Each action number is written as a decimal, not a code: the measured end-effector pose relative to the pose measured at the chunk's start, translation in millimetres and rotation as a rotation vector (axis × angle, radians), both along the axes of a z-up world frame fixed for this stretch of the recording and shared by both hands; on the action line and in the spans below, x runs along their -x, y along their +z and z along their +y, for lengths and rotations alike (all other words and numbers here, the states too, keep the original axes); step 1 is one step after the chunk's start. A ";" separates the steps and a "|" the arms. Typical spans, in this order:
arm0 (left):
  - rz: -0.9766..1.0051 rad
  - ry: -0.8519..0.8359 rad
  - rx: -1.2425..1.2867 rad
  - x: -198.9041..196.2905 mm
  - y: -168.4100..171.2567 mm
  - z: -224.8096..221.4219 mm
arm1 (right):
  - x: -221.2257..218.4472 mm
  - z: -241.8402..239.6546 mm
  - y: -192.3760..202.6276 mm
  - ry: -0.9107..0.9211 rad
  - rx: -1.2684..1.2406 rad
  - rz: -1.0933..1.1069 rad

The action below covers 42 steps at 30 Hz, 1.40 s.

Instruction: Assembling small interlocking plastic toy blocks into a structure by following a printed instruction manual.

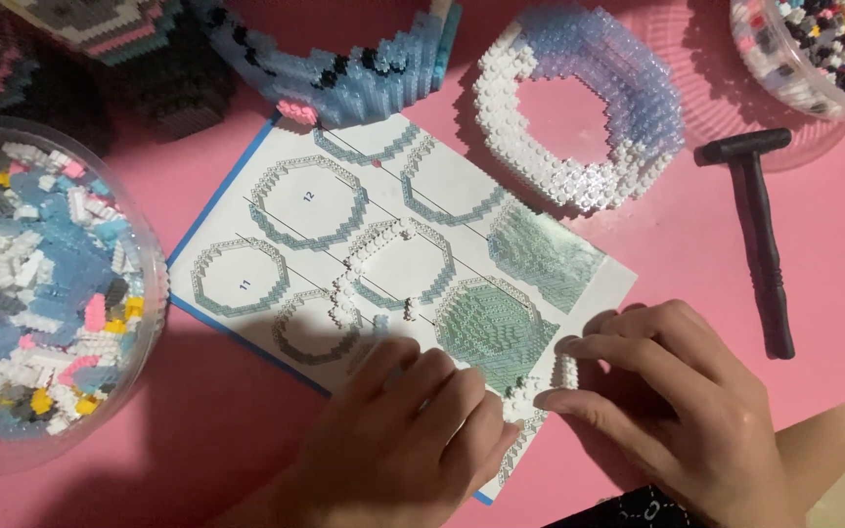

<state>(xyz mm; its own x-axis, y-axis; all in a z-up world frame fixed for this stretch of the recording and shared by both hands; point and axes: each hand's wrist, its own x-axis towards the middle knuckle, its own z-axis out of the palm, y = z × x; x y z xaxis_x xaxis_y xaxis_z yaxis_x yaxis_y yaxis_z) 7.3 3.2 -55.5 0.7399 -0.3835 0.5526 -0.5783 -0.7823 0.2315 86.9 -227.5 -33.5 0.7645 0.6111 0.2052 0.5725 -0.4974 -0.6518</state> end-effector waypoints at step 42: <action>0.142 -0.039 0.036 0.4 -1.4 7.6 | -1.9 3.8 8.5 0.020 0.166 0.057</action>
<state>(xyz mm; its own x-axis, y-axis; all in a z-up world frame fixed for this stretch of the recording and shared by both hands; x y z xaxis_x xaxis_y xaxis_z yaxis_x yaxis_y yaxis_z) 7.0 10.8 -56.8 0.7966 -0.3957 0.4571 -0.5677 -0.7494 0.3407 88.7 -223.8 -25.0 0.7594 0.6481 0.0572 0.5479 -0.5897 -0.5933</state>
